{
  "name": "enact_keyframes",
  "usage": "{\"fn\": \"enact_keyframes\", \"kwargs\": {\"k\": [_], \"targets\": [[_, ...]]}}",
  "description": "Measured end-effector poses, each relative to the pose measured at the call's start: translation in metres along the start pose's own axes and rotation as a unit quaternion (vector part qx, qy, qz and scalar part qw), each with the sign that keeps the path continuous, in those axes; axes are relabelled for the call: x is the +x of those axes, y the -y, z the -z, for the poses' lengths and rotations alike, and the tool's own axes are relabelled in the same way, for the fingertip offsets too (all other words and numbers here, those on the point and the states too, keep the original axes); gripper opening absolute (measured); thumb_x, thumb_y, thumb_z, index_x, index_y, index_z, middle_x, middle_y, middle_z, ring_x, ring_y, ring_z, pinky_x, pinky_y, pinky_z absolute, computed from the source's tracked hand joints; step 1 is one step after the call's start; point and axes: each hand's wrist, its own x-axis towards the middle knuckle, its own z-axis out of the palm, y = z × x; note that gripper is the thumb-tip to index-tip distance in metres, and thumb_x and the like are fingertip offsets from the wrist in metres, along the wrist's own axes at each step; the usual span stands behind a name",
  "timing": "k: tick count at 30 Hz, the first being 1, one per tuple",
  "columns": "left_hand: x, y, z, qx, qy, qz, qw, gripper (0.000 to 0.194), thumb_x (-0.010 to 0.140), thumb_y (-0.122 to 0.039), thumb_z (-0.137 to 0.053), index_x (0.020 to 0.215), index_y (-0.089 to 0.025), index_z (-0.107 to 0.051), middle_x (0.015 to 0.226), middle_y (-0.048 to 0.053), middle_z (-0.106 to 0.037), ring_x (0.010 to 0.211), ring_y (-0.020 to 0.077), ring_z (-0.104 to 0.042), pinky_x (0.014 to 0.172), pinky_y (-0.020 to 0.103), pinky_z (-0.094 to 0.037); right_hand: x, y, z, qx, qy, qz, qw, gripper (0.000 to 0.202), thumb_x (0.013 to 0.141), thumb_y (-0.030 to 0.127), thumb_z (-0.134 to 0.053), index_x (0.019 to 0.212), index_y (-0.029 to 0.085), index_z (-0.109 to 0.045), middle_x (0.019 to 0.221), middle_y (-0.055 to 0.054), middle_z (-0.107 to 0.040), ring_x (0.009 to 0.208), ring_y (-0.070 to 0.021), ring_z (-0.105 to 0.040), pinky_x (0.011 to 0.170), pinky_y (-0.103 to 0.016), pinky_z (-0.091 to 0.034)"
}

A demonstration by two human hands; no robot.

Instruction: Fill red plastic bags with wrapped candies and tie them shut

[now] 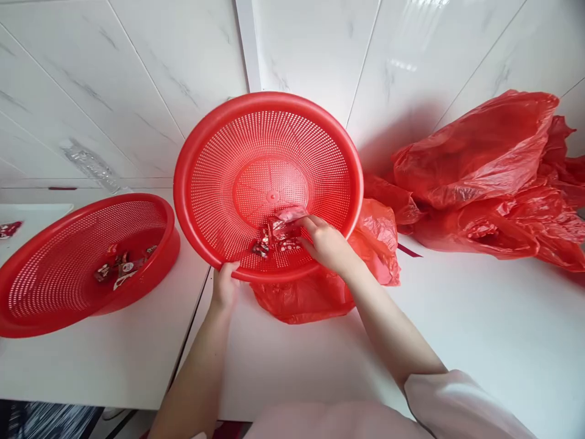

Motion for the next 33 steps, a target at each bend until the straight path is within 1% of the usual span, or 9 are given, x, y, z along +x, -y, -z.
{"fn": "enact_keyframes", "kwargs": {"k": [6,9,12,15,17,20,25,28,33], "targets": [[-0.002,0.004,-0.001,-0.004,0.039,0.026,0.999,0.023,0.071,-0.022,-0.059,0.093,-0.017,-0.065,0.088,0.003,-0.067,0.08,0.021,-0.066,0.061,0.027,-0.05,0.004,-0.002,-0.01,-0.049,-0.024,-0.165,0.985,0.045,0.095,0.03,-0.042,0.136,0.014,-0.034,0.087,-0.012,-0.068,0.076,-0.0267,-0.066,0.068,-0.035,-0.049],[-0.003,0.005,-0.001,0.001,0.045,0.022,0.999,0.027,0.071,-0.022,-0.06,0.097,-0.017,-0.065,0.091,0.004,-0.067,0.081,0.0218,-0.066,0.063,0.028,-0.051,0.004,-0.005,-0.012,-0.108,0.006,-0.156,0.982,0.06,0.093,0.035,-0.05,0.146,0.022,-0.026,0.093,-0.012,-0.068,0.078,-0.0285,-0.066,0.069,-0.037,-0.049],[-0.004,0.005,-0.003,0.018,0.044,0.015,0.999,0.028,0.07,-0.024,-0.061,0.097,-0.017,-0.064,0.092,0.005,-0.068,0.084,0.0236,-0.066,0.064,0.029,-0.051,0.003,-0.007,-0.013,-0.111,0.014,-0.108,0.988,0.056,0.086,0.04,-0.061,0.138,0.025,-0.043,0.113,-0.015,-0.062,0.094,-0.0299,-0.063,0.074,-0.037,-0.05],[-0.005,0.004,-0.004,0.033,0.048,0.009,0.998,0.029,0.07,-0.024,-0.06,0.097,-0.017,-0.065,0.092,0.005,-0.068,0.085,0.0249,-0.066,0.062,0.029,-0.051,0.003,-0.008,-0.012,-0.089,-0.045,-0.073,0.992,0.03,0.086,0.034,-0.061,0.113,0.021,-0.062,0.12,-0.016,-0.056,0.11,-0.0308,-0.054,0.084,-0.038,-0.049],[-0.005,0.004,-0.005,0.032,0.049,0.011,0.998,0.026,0.07,-0.024,-0.059,0.095,-0.017,-0.065,0.09,0.005,-0.068,0.084,0.0251,-0.066,0.058,0.029,-0.05,0.003,-0.008,-0.01,-0.014,-0.082,-0.06,0.995,0.017,0.089,0.032,-0.058,0.098,0.019,-0.064,0.115,-0.013,-0.06,0.106,-0.0265,-0.057,0.087,-0.036,-0.048],[-0.003,0.003,-0.005,0.031,0.037,0.02,0.999,0.024,0.07,-0.025,-0.059,0.091,-0.017,-0.064,0.086,0.005,-0.068,0.083,0.0252,-0.067,0.057,0.028,-0.05,0.003,-0.01,-0.006,0.186,-0.057,-0.074,0.978,0.019,0.091,0.036,-0.055,0.088,0.019,-0.06,0.088,-0.005,-0.067,0.08,-0.0173,-0.063,0.076,-0.03,-0.05],[0.001,0.0,-0.001,0.012,0.016,0.032,0.999,0.03,0.068,-0.026,-0.06,0.096,-0.018,-0.063,0.096,0.005,-0.069,0.091,0.0261,-0.067,0.065,0.031,-0.054,0.001,-0.012,0.008,0.442,0.03,-0.076,0.893,0.028,0.083,0.043,-0.065,0.086,0.015,-0.061,0.077,-0.002,-0.066,0.069,-0.0127,-0.063,0.065,-0.026,-0.054],[0.004,-0.001,0.001,-0.003,0.006,0.043,0.999,0.035,0.068,-0.026,-0.06,0.102,-0.019,-0.061,0.1,0.005,-0.069,0.093,0.0269,-0.067,0.066,0.032,-0.056,-0.003,-0.008,0.021,0.505,0.076,-0.07,0.857,0.027,0.083,0.039,-0.066,0.094,0.014,-0.064,0.086,-0.004,-0.069,0.077,-0.0131,-0.067,0.071,-0.027,-0.057],[0.005,-0.005,0.002,0.007,-0.001,0.04,0.999,0.035,0.068,-0.026,-0.059,0.102,-0.018,-0.062,0.104,0.007,-0.069,0.097,0.0291,-0.066,0.065,0.034,-0.057,-0.011,-0.001,0.034,0.525,0.086,-0.051,0.845,0.024,0.085,0.035,-0.065,0.099,0.016,-0.065,0.092,-0.005,-0.07,0.083,-0.0143,-0.068,0.077,-0.03,-0.058]]}}
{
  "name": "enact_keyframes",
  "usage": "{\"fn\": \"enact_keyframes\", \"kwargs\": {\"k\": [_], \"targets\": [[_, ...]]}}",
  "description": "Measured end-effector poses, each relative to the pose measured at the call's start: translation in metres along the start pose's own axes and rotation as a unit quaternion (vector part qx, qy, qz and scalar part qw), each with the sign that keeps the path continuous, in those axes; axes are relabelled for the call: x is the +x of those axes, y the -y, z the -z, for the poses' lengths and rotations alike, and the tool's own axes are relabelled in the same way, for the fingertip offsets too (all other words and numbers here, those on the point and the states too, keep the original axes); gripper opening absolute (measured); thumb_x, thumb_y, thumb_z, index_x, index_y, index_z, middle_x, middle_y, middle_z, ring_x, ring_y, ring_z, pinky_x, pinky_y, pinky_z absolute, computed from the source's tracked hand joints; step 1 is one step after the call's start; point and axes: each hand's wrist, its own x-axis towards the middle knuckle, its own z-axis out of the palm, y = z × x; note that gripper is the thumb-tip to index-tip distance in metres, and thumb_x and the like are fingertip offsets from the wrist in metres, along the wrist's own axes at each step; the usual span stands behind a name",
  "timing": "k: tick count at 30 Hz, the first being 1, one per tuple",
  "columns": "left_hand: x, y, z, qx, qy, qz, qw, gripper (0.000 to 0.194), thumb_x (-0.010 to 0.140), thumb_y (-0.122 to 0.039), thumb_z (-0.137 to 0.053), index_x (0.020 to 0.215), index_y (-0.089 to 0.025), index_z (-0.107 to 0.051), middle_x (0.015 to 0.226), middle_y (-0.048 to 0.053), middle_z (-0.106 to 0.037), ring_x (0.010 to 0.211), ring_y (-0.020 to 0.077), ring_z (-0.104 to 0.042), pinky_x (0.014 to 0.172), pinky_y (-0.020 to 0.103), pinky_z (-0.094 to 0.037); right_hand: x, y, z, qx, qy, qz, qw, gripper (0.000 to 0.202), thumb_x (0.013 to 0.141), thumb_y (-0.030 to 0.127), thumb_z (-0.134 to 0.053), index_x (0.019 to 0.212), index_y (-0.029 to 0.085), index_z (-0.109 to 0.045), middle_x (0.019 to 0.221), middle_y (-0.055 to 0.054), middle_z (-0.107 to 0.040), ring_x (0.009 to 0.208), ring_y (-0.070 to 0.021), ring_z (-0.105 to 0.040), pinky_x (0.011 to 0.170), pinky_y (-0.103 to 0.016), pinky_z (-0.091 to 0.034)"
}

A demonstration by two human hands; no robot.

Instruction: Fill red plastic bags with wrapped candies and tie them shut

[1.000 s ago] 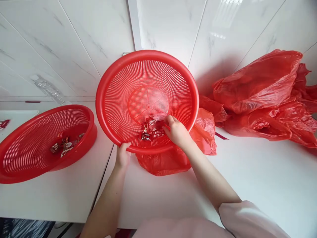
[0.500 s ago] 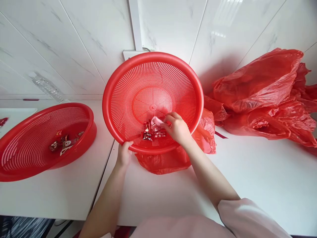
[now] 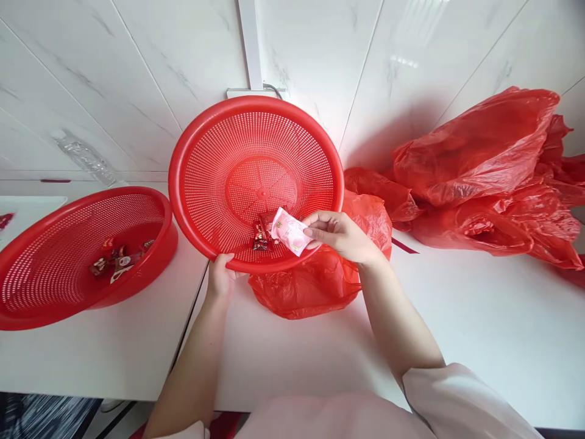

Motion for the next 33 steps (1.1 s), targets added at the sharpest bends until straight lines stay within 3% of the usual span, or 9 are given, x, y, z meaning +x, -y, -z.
{"fn": "enact_keyframes", "kwargs": {"k": [7,13,16,20,23,26,28,30,33], "targets": [[0.0,-0.002,-0.001,-0.006,0.004,-0.007,1.0,0.034,0.069,-0.025,-0.059,0.103,-0.018,-0.064,0.105,0.008,-0.067,0.102,0.0303,-0.064,0.066,0.036,-0.058,-0.01,0.01,0.013,-0.099,0.064,0.013,0.993,0.021,0.087,0.032,-0.06,0.098,0.016,-0.067,0.09,-0.005,-0.07,0.082,-0.0154,-0.067,0.076,-0.03,-0.055],[0.001,0.001,-0.002,-0.013,0.006,-0.004,1.0,0.032,0.069,-0.024,-0.059,0.1,-0.018,-0.063,0.1,0.008,-0.067,0.096,0.0292,-0.065,0.064,0.035,-0.058,-0.018,0.011,0.026,-0.308,0.178,-0.07,0.932,0.023,0.082,0.017,-0.055,0.097,0.021,-0.072,0.093,-0.001,-0.074,0.085,-0.0165,-0.068,0.077,-0.027,-0.053],[0.001,0.003,-0.003,-0.008,0.003,0.0,1.0,0.029,0.068,-0.025,-0.06,0.096,-0.017,-0.062,0.099,0.008,-0.067,0.094,0.0283,-0.065,0.064,0.034,-0.057,-0.015,0.007,0.022,-0.404,0.101,-0.087,0.905,0.021,0.08,0.016,-0.056,0.093,0.022,-0.072,0.091,-0.002,-0.074,0.083,-0.0185,-0.068,0.073,-0.028,-0.052],[0.001,0.006,-0.004,0.011,0.001,0.003,1.0,0.029,0.066,-0.026,-0.061,0.093,-0.017,-0.062,0.094,0.006,-0.067,0.088,0.0266,-0.066,0.062,0.033,-0.055,-0.007,-0.002,0.01,-0.426,-0.03,-0.004,0.904,0.019,0.088,0.02,-0.052,0.097,0.022,-0.068,0.093,-0.002,-0.072,0.082,-0.0167,-0.066,0.074,-0.027,-0.05],[-0.001,0.006,-0.005,0.016,0.013,0.02,1.0,0.029,0.065,-0.026,-0.061,0.092,-0.016,-0.063,0.085,0.005,-0.067,0.077,0.0231,-0.065,0.053,0.028,-0.05,0.002,-0.016,-0.001,-0.435,-0.012,0.022,0.9,0.023,0.086,0.016,-0.056,0.106,0.022,-0.066,0.101,-0.004,-0.072,0.09,-0.0177,-0.066,0.079,-0.027,-0.049],[-0.002,0.006,-0.006,0.01,0.024,0.032,0.999,0.024,0.064,-0.025,-0.062,0.086,-0.015,-0.063,0.077,0.003,-0.064,0.064,0.018,-0.06,0.046,0.024,-0.043,0.013,-0.033,-0.012,-0.49,0.028,-0.015,0.871,0.029,0.083,0.008,-0.055,0.107,0.021,-0.067,0.105,-0.007,-0.072,0.097,-0.0205,-0.066,0.082,-0.027,-0.047],[-0.003,0.007,-0.006,0.01,0.029,0.032,0.999,0.019,0.064,-0.024,-0.063,0.08,-0.015,-0.063,0.073,0.002,-0.062,0.061,0.0154,-0.058,0.045,0.023,-0.042,0.018,-0.039,-0.015,-0.508,0.02,-0.042,0.86,0.03,0.087,0.007,-0.051,0.107,0.02,-0.068,0.103,-0.008,-0.072,0.096,-0.0206,-0.067,0.082,-0.028,-0.047],[-0.002,0.008,-0.005,0.012,0.032,0.027,0.999,0.015,0.064,-0.024,-0.063,0.077,-0.015,-0.062,0.071,0.001,-0.06,0.059,0.014,-0.056,0.045,0.022,-0.042,0.021,-0.04,-0.014,-0.493,-0.009,-0.043,0.869,0.028,0.089,0.009,-0.049,0.105,0.02,-0.07,0.1,-0.008,-0.073,0.093,-0.0199,-0.068,0.083,-0.028,-0.048],[0.0,0.009,-0.002,0.017,0.03,0.009,0.999,0.019,0.066,-0.023,-0.063,0.082,-0.016,-0.064,0.072,0.001,-0.061,0.062,0.0152,-0.058,0.046,0.023,-0.043,0.019,-0.035,-0.005,-0.41,-0.039,-0.01,0.911,0.023,0.088,0.013,-0.055,0.101,0.02,-0.072,0.099,-0.004,-0.074,0.09,-0.0174,-0.068,0.085,-0.027,-0.049]]}}
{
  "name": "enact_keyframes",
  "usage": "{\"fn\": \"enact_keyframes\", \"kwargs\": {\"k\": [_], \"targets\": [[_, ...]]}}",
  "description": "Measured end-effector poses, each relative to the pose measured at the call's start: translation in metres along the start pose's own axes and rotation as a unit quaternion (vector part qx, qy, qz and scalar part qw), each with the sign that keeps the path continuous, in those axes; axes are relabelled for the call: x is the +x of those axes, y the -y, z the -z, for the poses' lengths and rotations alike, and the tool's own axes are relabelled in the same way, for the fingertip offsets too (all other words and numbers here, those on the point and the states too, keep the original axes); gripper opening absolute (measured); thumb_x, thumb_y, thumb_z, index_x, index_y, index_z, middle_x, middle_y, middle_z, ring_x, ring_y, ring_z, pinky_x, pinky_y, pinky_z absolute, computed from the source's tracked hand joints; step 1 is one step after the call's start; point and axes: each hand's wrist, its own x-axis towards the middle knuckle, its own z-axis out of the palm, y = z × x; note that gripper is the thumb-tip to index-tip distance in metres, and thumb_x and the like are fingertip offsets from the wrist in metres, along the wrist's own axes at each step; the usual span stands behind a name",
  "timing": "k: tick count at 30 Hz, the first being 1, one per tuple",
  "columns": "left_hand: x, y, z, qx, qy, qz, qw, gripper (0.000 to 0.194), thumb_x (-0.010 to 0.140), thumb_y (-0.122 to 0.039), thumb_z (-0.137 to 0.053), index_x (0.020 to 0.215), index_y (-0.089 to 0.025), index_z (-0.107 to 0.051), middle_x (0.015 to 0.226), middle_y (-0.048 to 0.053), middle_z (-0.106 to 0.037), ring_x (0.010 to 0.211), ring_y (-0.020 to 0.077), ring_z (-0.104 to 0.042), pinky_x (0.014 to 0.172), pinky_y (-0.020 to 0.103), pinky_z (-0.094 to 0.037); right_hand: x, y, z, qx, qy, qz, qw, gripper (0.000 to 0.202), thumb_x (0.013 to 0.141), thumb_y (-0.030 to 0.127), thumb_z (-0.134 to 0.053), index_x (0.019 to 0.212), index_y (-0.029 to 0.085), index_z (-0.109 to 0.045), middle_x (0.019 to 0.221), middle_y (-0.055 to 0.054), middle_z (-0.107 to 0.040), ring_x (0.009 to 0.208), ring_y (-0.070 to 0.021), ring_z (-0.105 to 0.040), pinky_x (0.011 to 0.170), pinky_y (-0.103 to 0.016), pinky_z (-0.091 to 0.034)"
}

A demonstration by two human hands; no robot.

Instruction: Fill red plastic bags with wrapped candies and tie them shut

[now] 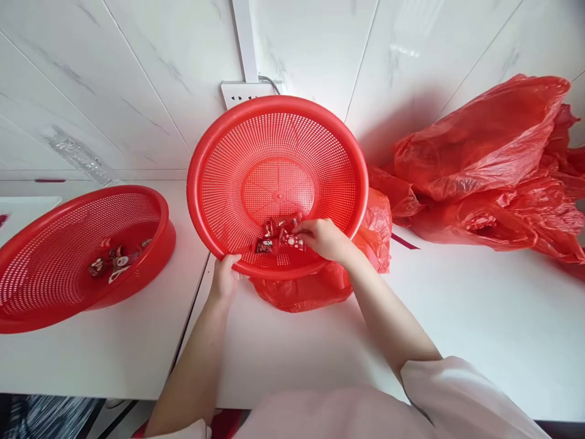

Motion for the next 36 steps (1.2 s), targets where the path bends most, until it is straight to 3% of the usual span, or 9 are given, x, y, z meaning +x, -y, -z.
{"fn": "enact_keyframes", "kwargs": {"k": [6,11,23,26,29,32,36], "targets": [[0.002,-0.003,0.001,-0.016,-0.013,-0.013,1.0,0.029,0.067,-0.023,-0.062,0.095,-0.016,-0.064,0.087,0.005,-0.066,0.075,0.0196,-0.065,0.049,0.023,-0.046,-0.01,-0.007,0.023,0.191,0.03,0.015,0.981,0.024,0.088,0.024,-0.057,0.105,0.022,-0.073,0.094,-0.001,-0.074,0.082,-0.0154,-0.068,0.078,-0.029,-0.054],[0.002,-0.006,0.0,-0.039,-0.035,-0.005,0.999,0.03,0.066,-0.024,-0.062,0.094,-0.016,-0.063,0.091,0.006,-0.067,0.081,0.022,-0.066,0.053,0.024,-0.05,-0.017,-0.005,0.034,0.266,0.057,0.023,0.962,0.025,0.089,0.029,-0.056,0.108,0.021,-0.072,0.096,-0.003,-0.073,0.081,-0.016,-0.068,0.077,-0.032,-0.056],[0.007,-0.006,0.003,-0.058,-0.054,-0.008,0.997,0.027,0.066,-0.022,-0.061,0.092,-0.015,-0.064,0.091,0.007,-0.067,0.082,0.0231,-0.066,0.057,0.03,-0.056,-0.03,0.013,0.046,0.163,0.045,0.071,0.983,0.028,0.092,0.022,-0.05,0.11,0.023,-0.071,0.101,-0.002,-0.073,0.093,-0.0176,-0.068,0.085,-0.032,-0.054],[0.007,-0.006,0.004,-0.055,-0.048,-0.012,0.997,0.027,0.067,-0.022,-0.061,0.093,-0.016,-0.064,0.092,0.008,-0.067,0.082,0.0233,-0.066,0.055,0.028,-0.055,-0.033,0.014,0.05,0.129,0.083,0.086,0.984,0.029,0.091,0.018,-0.049,0.106,0.024,-0.072,0.102,0.0,-0.073,0.093,-0.0168,-0.068,0.085,-0.03,-0.053],[0.005,-0.006,0.003,-0.05,-0.034,-0.01,0.998,0.025,0.068,-0.023,-0.06,0.092,-0.016,-0.064,0.093,0.009,-0.067,0.088,0.0253,-0.065,0.055,0.027,-0.054,-0.034,0.012,0.05,0.091,0.132,0.053,0.986,0.028,0.09,0.019,-0.049,0.105,0.026,-0.072,0.104,0.001,-0.074,0.094,-0.017,-0.068,0.085,-0.03,-0.053],[0.002,-0.004,0.0,-0.042,-0.031,-0.001,0.999,0.021,0.069,-0.024,-0.06,0.088,-0.015,-0.063,0.091,0.009,-0.066,0.091,0.0265,-0.065,0.055,0.027,-0.053,-0.032,0.012,0.042,0.06,0.089,0.02,0.994,0.026,0.09,0.021,-0.051,0.108,0.025,-0.07,0.106,0.0,-0.073,0.096,-0.0172,-0.067,0.082,-0.028,-0.053],[-0.008,0.0,-0.01,-0.043,-0.011,-0.003,0.999,0.032,0.07,-0.023,-0.062,0.102,-0.018,-0.062,0.105,0.008,-0.066,0.096,0.0261,-0.065,0.064,0.031,-0.056,-0.021,0.018,0.016,0.044,0.049,0.059,0.996,0.023,0.091,0.018,-0.05,0.105,0.022,-0.068,0.103,-0.002,-0.073,0.092,-0.0148,-0.067,0.082,-0.026,-0.051]]}}
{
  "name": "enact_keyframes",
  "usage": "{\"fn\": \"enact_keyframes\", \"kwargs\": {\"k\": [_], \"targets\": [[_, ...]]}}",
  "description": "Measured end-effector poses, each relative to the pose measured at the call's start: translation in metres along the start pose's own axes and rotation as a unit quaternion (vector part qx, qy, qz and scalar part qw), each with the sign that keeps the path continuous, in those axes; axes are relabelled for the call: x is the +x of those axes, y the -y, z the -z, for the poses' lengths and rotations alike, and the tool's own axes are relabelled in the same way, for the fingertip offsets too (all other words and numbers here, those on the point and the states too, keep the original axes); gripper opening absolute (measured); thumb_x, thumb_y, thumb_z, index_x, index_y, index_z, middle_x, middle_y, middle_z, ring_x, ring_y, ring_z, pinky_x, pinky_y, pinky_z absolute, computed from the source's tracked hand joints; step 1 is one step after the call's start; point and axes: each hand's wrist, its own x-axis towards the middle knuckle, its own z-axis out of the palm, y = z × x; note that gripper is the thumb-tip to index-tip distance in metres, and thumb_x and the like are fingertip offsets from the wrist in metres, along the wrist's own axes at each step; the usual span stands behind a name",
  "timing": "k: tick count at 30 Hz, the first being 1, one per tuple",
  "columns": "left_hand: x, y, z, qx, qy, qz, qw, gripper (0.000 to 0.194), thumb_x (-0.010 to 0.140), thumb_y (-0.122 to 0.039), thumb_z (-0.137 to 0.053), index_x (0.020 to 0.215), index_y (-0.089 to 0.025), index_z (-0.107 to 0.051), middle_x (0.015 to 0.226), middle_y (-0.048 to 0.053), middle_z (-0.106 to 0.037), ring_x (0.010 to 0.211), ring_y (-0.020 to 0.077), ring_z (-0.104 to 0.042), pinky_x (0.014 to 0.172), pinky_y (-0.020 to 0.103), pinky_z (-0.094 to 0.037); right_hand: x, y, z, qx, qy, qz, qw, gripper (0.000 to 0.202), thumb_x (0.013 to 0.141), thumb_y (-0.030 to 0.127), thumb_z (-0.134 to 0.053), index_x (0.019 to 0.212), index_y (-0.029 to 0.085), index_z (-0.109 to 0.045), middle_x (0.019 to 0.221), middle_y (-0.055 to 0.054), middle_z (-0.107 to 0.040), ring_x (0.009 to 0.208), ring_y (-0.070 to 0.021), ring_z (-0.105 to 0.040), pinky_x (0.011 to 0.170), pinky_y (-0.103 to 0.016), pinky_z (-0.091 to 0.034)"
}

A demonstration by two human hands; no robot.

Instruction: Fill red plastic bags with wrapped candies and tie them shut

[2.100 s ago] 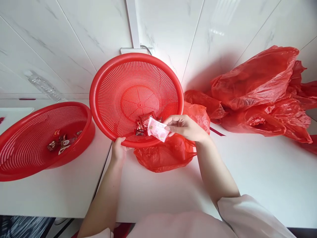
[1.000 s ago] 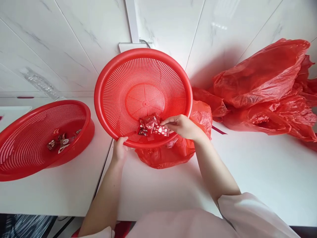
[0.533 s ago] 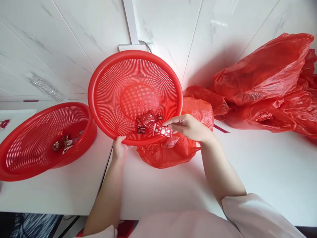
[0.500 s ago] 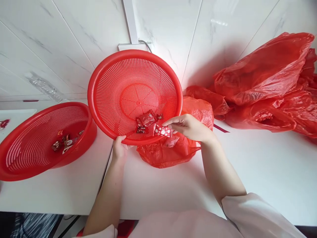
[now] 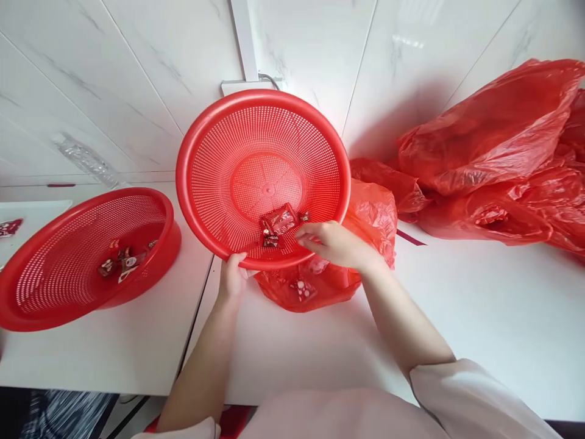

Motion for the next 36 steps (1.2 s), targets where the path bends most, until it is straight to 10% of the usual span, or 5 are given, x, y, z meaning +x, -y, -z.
{"fn": "enact_keyframes", "kwargs": {"k": [11,22,32,36], "targets": [[-0.012,0.009,-0.015,0.006,0.035,0.024,0.999,0.04,0.072,-0.023,-0.06,0.111,-0.018,-0.062,0.109,0.01,-0.068,0.103,0.0287,-0.065,0.075,0.037,-0.057,0.021,-0.009,-0.046,-0.049,0.048,-0.005,0.998,0.044,0.087,0.031,-0.062,0.127,0.014,-0.057,0.12,-0.015,-0.065,0.11,-0.0259,-0.062,0.094,-0.037,-0.047],[-0.002,0.002,-0.006,-0.03,-0.002,0.045,0.999,0.02,0.071,-0.023,-0.061,0.089,-0.015,-0.063,0.092,0.007,-0.069,0.097,0.0261,-0.066,0.072,0.035,-0.058,0.01,-0.006,0.003,0.237,0.071,-0.003,0.969,0.032,0.094,0.033,-0.049,0.119,0.019,-0.065,0.108,-0.004,-0.069,0.096,-0.0166,-0.064,0.087,-0.03,-0.05],[-0.004,-0.003,-0.01,-0.031,-0.017,0.046,0.998,0.015,0.07,-0.023,-0.061,0.084,-0.018,-0.061,0.098,0.005,-0.068,0.097,0.0236,-0.065,0.076,0.036,-0.058,-0.017,-0.005,0.039,0.173,0.174,-0.03,0.969,0.024,0.092,0.032,-0.052,0.107,0.022,-0.068,0.096,-0.002,-0.072,0.084,-0.0163,-0.067,0.078,-0.028,-0.052],[-0.005,-0.003,-0.011,-0.028,-0.009,0.041,0.999,0.019,0.069,-0.024,-0.061,0.086,-0.018,-0.062,0.1,0.006,-0.068,0.102,0.0258,-0.064,0.077,0.037,-0.057,-0.018,-0.008,0.04,0.049,0.122,-0.067,0.989,0.023,0.09,0.034,-0.053,0.083,0.022,-0.071,0.081,-0.001,-0.07,0.072,-0.0164,-0.063,0.068,-0.028,-0.048]]}}
